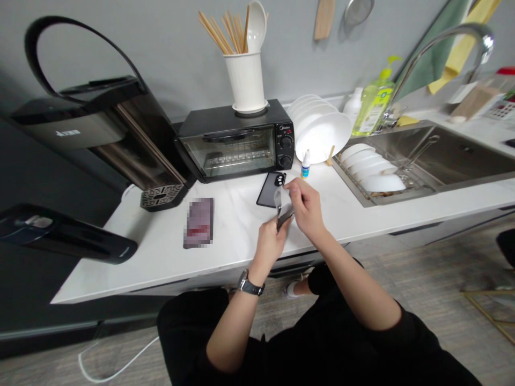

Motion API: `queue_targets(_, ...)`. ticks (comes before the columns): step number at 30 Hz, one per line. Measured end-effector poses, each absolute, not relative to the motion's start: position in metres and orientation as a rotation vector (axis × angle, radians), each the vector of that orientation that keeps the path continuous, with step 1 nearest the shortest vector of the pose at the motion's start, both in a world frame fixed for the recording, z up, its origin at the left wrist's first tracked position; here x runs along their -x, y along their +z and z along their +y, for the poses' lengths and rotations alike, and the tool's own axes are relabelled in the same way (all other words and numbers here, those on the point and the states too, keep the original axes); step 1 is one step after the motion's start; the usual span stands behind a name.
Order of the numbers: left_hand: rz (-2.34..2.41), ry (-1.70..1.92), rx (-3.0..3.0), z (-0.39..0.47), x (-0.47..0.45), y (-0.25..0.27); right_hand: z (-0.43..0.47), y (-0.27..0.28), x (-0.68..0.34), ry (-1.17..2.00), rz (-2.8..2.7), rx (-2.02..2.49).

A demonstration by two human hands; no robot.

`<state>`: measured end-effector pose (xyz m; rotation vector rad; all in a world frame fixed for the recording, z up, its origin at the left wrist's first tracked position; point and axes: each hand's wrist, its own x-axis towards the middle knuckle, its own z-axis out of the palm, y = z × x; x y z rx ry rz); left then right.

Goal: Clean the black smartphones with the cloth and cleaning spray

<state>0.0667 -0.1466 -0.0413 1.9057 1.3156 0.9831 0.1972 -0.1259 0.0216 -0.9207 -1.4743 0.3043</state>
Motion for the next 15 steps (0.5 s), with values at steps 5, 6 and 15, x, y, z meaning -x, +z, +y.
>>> queue_targets(5,1.311,1.019,-1.903,-0.146,-0.067,-0.045,-0.117,0.008,-0.203,0.626,-1.248,1.025)
queue_targets(6,1.313,1.015,-1.905,-0.146,-0.068,-0.045,-0.118,0.009,-0.203,0.628,-1.247,1.037)
queue_targets(15,1.297,1.005,-1.865,-0.146,-0.067,-0.042,-0.142,0.032,-0.194,-0.104,-1.784,0.874)
